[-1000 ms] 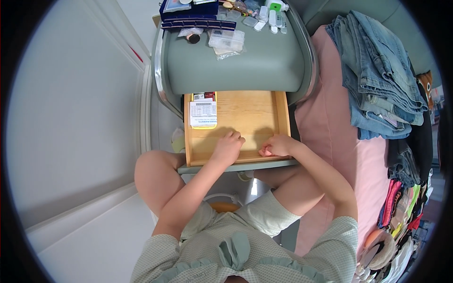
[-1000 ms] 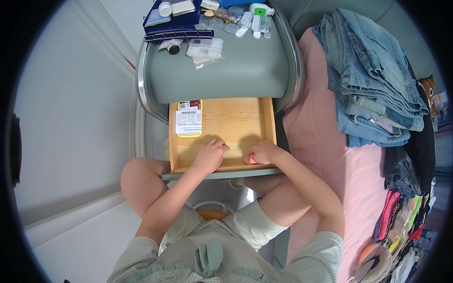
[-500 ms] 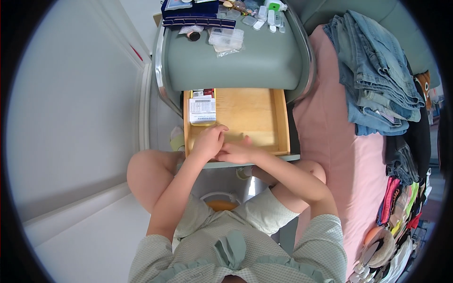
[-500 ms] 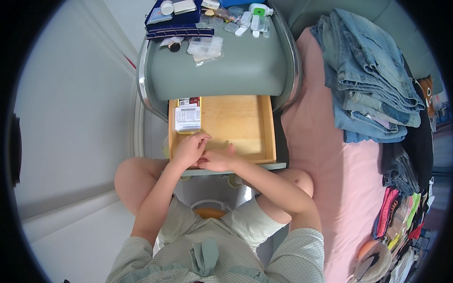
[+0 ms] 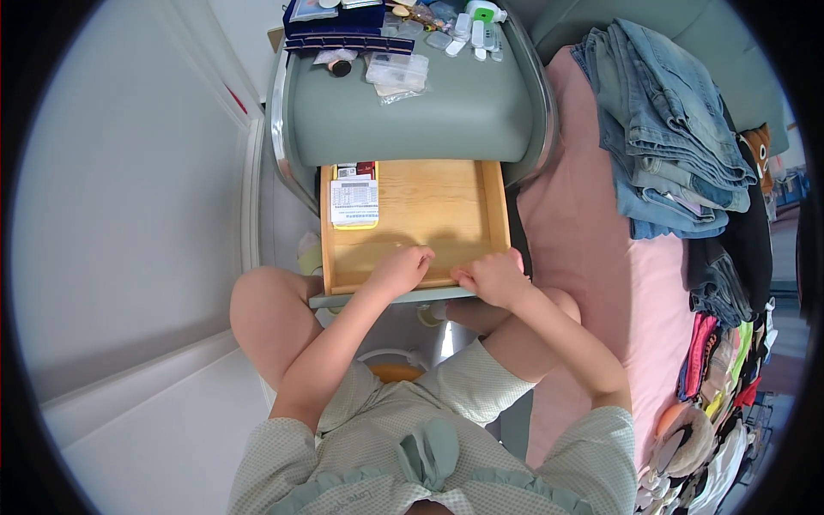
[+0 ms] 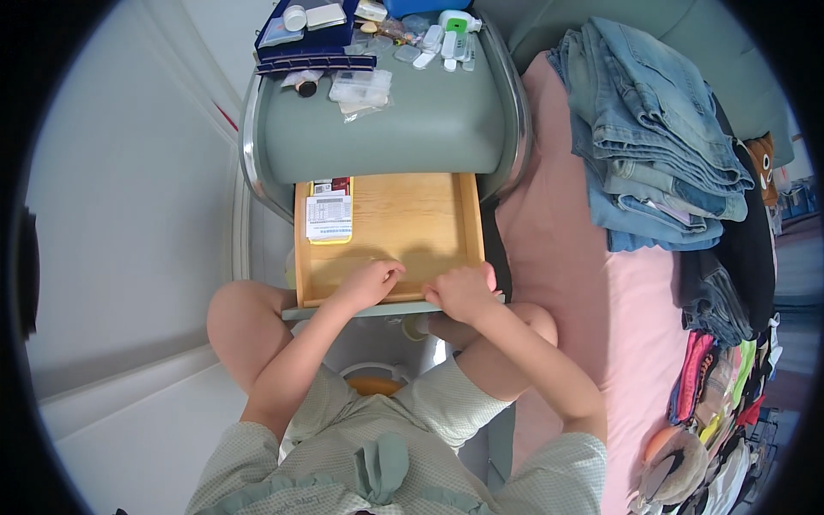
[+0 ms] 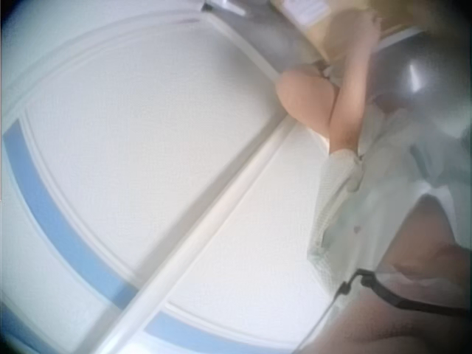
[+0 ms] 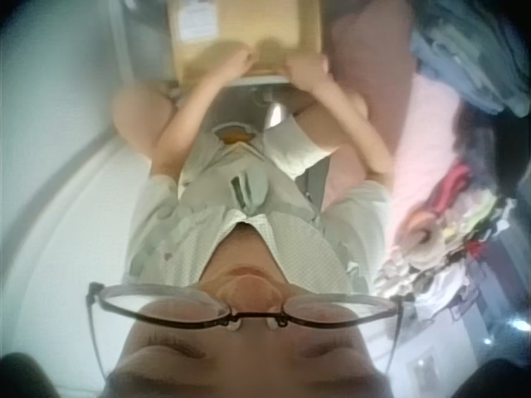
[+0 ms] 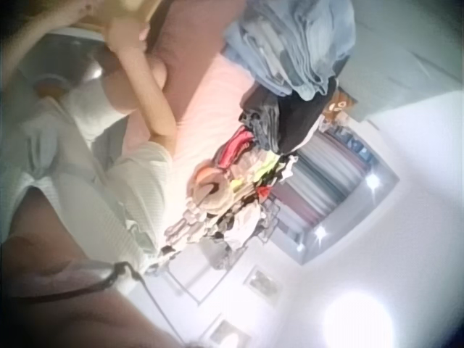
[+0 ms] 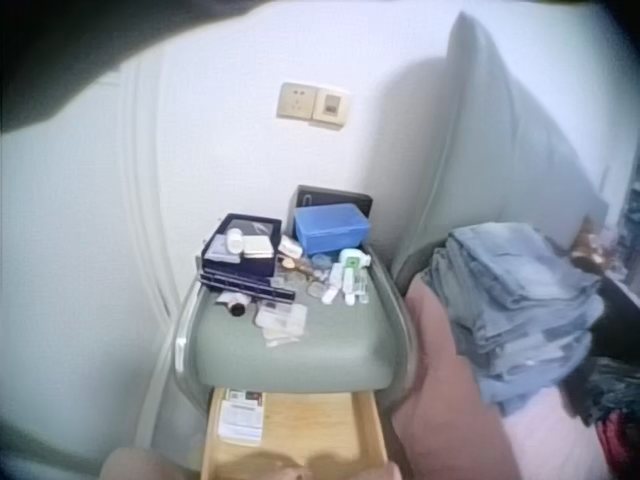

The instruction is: The person sorts and organizes various small items, including a phone, an electronic device, and small containers, by placing them into a wooden drawer within a bedside cabinet.

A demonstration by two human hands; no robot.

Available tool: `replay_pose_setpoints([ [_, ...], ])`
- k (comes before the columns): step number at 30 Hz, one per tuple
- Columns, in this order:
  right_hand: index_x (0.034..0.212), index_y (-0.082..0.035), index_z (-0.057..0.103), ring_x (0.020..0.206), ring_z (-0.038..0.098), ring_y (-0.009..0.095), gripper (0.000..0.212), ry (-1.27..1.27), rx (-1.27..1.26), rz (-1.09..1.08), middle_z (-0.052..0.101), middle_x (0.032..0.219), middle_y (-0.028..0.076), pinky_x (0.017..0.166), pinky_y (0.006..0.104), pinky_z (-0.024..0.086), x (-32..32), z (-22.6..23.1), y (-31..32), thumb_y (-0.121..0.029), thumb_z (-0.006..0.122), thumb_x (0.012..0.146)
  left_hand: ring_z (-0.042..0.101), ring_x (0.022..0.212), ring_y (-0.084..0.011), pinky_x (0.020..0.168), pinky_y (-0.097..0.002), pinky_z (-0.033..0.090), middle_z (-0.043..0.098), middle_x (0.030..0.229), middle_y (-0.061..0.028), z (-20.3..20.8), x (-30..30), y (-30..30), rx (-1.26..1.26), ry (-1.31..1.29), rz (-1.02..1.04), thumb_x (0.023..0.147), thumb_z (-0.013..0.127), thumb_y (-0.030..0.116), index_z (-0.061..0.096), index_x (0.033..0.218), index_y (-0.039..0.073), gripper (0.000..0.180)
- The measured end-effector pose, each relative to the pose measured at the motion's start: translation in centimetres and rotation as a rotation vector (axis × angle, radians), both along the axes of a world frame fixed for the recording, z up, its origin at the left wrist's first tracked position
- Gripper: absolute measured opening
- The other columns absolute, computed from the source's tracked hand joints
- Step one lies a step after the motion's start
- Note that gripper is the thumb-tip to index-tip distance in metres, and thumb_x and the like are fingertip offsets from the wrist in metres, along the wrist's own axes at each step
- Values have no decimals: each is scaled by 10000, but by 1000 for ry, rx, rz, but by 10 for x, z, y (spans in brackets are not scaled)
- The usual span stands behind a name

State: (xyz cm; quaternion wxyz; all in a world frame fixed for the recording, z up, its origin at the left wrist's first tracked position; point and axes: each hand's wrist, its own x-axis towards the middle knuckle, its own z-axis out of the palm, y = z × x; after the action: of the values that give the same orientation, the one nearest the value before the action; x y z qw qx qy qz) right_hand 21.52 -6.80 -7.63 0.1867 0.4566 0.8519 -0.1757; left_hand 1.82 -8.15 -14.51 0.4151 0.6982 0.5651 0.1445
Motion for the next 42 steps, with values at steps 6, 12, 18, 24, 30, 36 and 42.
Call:
replay_pose_setpoints([
  [6, 915, -174, 623, 626, 617, 299, 161, 572, 210, 67, 616, 647, 125, 629, 397, 472, -5, -2, -24, -236, 490, 850, 630, 771, -234, 691, -333, 492, 663, 887, -105, 6, -1, 5, -89, -99, 55, 894, 481, 166, 613, 1085, 92, 244],
  [12, 1030, -42, 591, 812, 641, 186, 302, 1238, -719, -754, 665, 867, 101, 710, 326, 501, -23, 6, -9, -227, 378, 922, 599, 987, -192, 855, -323, 476, 615, 1085, -108, 17, -17, 0, -362, -758, 228, 958, 402, 276, 569, 1133, -2, 368],
  [18, 1219, -56, 477, 1104, 532, 208, 373, 1822, -1315, -1198, 546, 1212, 96, 965, 353, 416, -37, 4, -22, -305, 380, 957, 570, 1054, -201, 861, -329, 479, 538, 1209, -98, 54, -30, -21, -900, -1271, 321, 954, 365, 414, 389, 1320, 28, 533],
  [24, 1220, -64, 481, 1158, 491, 210, 334, 1862, -1100, -1057, 525, 1246, 93, 1003, 351, 362, -36, -4, -38, -211, 442, 922, 589, 956, -145, 731, -296, 503, 584, 1096, -82, 49, -40, -39, -717, -1013, 280, 944, 456, 300, 492, 1227, 34, 390],
  [30, 927, -32, 632, 1102, 514, 170, 201, 1621, -580, -599, 535, 1198, 55, 933, 282, 382, -33, -9, -39, -146, 470, 894, 572, 949, -165, 803, -310, 472, 591, 1042, -86, 45, -43, -43, -516, -1304, 605, 931, 435, 192, 543, 1102, 27, 261],
  [36, 831, -44, 549, 874, 554, 80, 102, 1378, -579, -752, 565, 884, 8, 764, 226, 462, -68, -35, -42, -68, 648, 823, 567, 907, -155, 796, -289, 455, 585, 934, -60, 54, -65, -46, -420, -1464, 665, 858, 509, 145, 561, 979, 38, 169],
  [42, 981, -19, 542, 922, 550, 111, 219, 1652, -236, -585, 583, 939, 51, 782, 257, 458, -157, -37, 6, -47, 664, 801, 533, 762, -83, 675, -211, 430, 561, 848, -16, 48, -112, -13, 150, -912, 838, 753, 570, -58, 524, 891, 42, 177],
])
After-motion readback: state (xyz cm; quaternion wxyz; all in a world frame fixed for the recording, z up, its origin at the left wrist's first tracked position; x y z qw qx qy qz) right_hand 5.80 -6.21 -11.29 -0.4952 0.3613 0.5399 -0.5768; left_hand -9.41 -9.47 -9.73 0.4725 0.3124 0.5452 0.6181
